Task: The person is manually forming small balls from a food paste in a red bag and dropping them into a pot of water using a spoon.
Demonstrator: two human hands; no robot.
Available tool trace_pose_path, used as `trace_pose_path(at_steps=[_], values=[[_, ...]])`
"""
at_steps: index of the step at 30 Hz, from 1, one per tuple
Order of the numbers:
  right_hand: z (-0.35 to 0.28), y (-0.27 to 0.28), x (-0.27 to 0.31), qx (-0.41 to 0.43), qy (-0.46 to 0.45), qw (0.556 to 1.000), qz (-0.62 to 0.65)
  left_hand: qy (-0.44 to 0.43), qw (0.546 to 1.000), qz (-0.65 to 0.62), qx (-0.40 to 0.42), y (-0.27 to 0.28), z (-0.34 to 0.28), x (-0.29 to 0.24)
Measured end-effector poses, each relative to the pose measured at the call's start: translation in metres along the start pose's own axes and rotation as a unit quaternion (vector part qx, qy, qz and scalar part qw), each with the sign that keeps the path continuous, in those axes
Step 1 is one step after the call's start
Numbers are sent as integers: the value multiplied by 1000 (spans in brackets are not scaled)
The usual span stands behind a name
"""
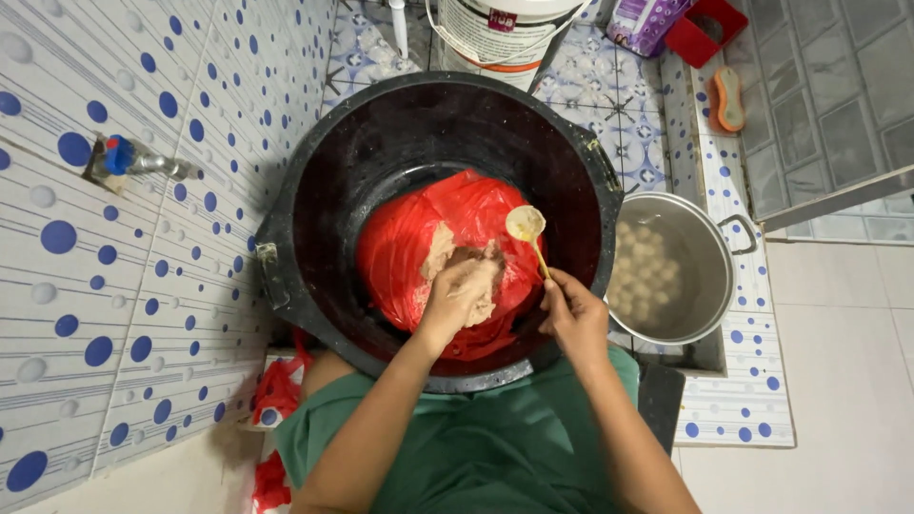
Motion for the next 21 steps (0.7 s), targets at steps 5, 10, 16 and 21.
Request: trace_pose_path(at_steps=[5,10,16,21], values=[[-30,0,62,40,165,943,-284,83,994,-78,-7,-9,-10,-31],[-53,0,82,41,236,870,-430,77,986,-144,-19,-2,-15,-11],[-59,-9,104,40,288,792,-537,142,989,-37,-19,-7,-9,13],[-58,-15,102,37,292,777,-556,336,926,-146,-93,-9,-10,14]])
Point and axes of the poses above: each hand's wrist, its own z-axis towards the middle knuckle, its own y-axis out of the back of the hand, x = y × z, the point moved 5 cm from there along z, towards the middle knuckle, and after that the axes turned 8 degrees about x, right-handed, at the moved point
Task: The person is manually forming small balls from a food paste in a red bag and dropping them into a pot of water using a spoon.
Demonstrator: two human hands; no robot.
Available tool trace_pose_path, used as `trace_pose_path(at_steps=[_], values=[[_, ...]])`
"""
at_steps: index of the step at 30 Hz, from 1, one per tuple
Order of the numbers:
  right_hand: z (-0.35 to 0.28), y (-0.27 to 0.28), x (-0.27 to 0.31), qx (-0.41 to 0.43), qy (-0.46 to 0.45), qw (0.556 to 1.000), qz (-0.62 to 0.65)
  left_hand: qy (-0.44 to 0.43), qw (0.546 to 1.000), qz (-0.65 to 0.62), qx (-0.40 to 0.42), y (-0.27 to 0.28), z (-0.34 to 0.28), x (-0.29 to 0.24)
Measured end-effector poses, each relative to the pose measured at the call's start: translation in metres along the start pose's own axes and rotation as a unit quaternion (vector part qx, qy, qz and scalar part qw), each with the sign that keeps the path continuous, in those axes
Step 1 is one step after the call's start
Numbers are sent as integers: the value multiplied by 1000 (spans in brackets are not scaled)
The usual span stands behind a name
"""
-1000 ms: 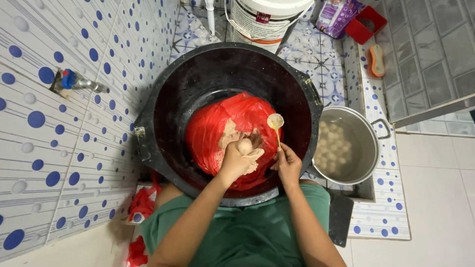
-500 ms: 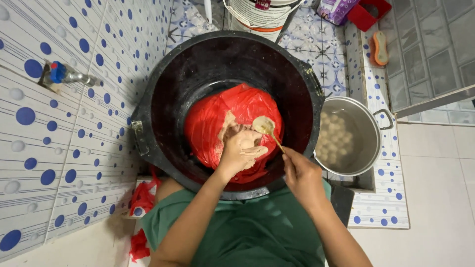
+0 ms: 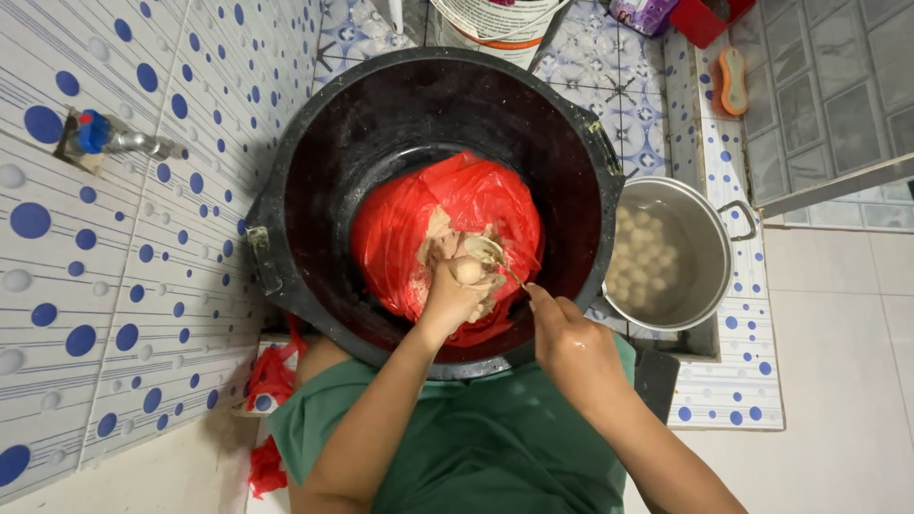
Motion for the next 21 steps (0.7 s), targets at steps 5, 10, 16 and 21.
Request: trace_pose_path(at_steps=[5,10,16,21], values=[[-4,-14,0,58,-3,998,26,-109,991,79,-7,20,22,11],[-12,-67,-20,158,-106,939,286,-107,884,449,-76,35,16,21],[-42,-92,-52,256,-338,681,598,-34,778,620,-101,53,54,49],[-62,-82,-120,147,-387,666,620,-228,781,571,-111,73,75,73]])
Point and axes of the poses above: each hand's wrist, its own z-axis towards the middle knuckle, its own y-axis out of the back of the hand, x = y × z, the point moved 5 cm from there along z, towards the middle knuckle, and after that the axes turned 8 degrees about x, right-handed, at the moved point
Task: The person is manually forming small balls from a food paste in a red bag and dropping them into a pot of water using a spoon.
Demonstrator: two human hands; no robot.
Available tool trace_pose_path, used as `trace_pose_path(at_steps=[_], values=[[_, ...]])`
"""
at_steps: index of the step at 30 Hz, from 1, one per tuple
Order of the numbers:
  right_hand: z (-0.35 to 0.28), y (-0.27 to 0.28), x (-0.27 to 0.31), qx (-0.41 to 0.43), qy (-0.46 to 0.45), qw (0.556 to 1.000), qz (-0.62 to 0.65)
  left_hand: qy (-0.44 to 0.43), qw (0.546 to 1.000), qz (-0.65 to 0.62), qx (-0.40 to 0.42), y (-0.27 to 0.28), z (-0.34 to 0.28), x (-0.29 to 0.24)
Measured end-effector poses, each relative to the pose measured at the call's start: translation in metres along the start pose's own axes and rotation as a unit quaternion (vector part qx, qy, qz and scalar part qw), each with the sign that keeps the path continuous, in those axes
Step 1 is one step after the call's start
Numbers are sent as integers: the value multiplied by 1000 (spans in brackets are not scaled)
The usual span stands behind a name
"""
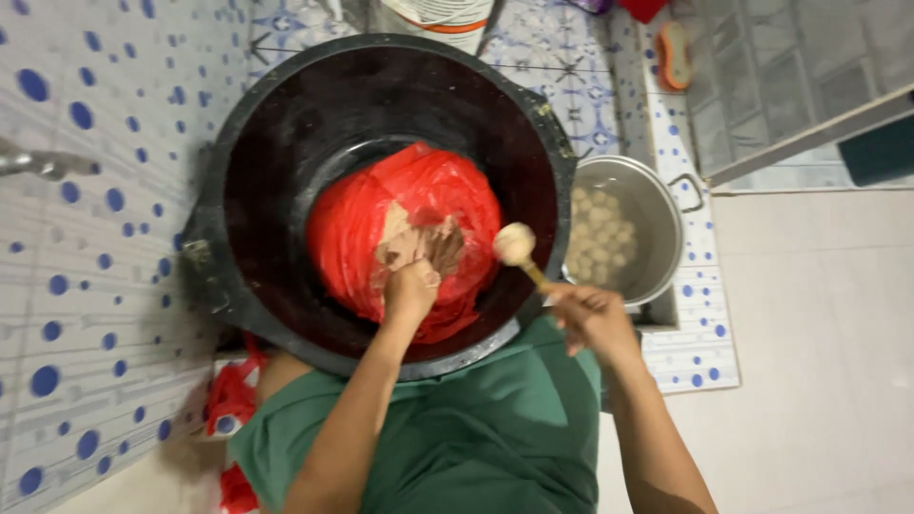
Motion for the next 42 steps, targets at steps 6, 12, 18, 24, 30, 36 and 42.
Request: trace_pose_path(at_steps=[6,12,18,24,30,36,42], values=[[30,103,-13,-194,15,970,-149,12,998,-44,-34,11,1,1],[122,191,-130,-250,-39,869,-424,68,998,10,-10,8,1,2],[140,188,-147,-247,-49,835,-489,97,995,-16,3,10,2,7],[106,165,-84,-291,48,883,-364,76,991,-94,-53,6,10,16],[53,46,-38,-169,147,964,-141,190,831,-522,-2,-7,11,36],[15,-71,-3,81,32,949,-302,123,790,-597,71,22,-1,-4],[8,-102,2,220,-65,955,-189,-75,957,-277,39,63,-22,-44]])
Point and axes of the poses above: each hand's wrist, its own z-axis towards the middle knuckle, its own y-axis out of the back of the hand, x = y × z, the point moved 5 cm from there along z, towards the middle knuckle, and after that the axes turned 8 degrees about x, right-handed, at the moved point
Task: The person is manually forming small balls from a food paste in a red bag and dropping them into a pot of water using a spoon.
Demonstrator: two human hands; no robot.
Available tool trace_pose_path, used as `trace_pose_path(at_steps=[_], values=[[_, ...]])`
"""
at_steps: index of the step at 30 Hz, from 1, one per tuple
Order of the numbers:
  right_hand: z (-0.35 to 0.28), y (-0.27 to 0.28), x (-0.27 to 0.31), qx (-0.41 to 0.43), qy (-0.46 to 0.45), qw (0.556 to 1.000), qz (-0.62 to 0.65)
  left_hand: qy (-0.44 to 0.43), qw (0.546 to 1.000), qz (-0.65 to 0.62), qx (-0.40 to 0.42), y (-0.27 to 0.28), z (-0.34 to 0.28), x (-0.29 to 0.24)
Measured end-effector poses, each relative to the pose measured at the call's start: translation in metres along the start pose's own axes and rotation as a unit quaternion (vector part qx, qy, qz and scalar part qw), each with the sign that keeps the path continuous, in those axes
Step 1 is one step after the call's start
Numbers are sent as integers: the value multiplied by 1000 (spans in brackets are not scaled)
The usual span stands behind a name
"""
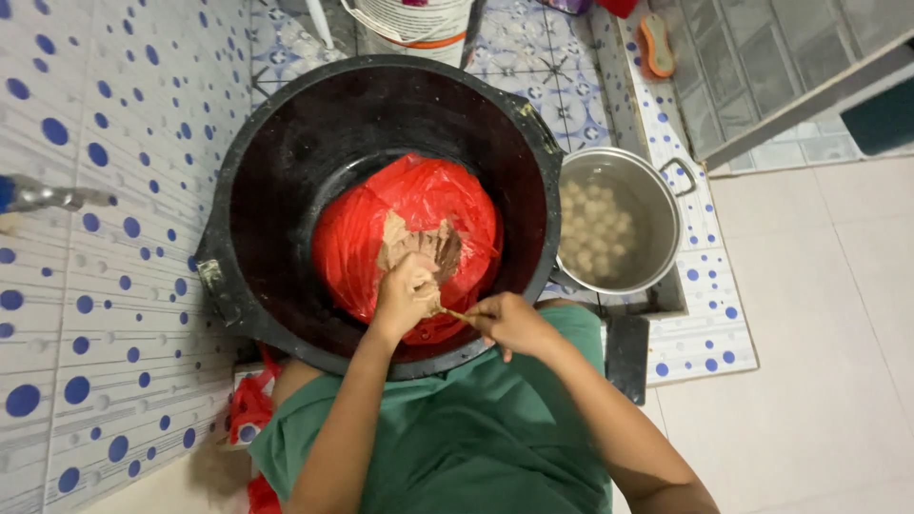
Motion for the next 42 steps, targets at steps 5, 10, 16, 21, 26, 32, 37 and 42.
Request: trace_pose_path(at_steps=[5,10,16,21,26,32,37,42], values=[[-3,5,6,-16,50,993,103,-238,945,221,22,-8,-11,-58],[-1,7,6,-23,40,998,31,-69,988,-27,-137,-2,-4,-50],[44,35,-24,-169,91,959,-207,173,867,-418,-209,30,7,28],[76,60,-37,-284,177,919,-210,176,881,-404,-173,22,5,19],[83,62,-34,-290,207,909,-215,181,917,-302,-187,13,7,45],[75,62,-27,-327,215,899,-197,49,968,-197,-146,15,8,26],[74,65,-30,-338,223,894,-190,106,945,-259,-172,10,2,-39],[78,66,-34,-341,225,893,-189,147,932,-308,-125,-9,7,18]])
Point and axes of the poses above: each hand's wrist, its own z-axis towards the middle knuckle, its own y-axis out of the back of the hand, x = y × z, the point moved 5 cm from there along z, towards the middle knuckle, and after that the axes turned 8 degrees about x, right-handed, at the moved point
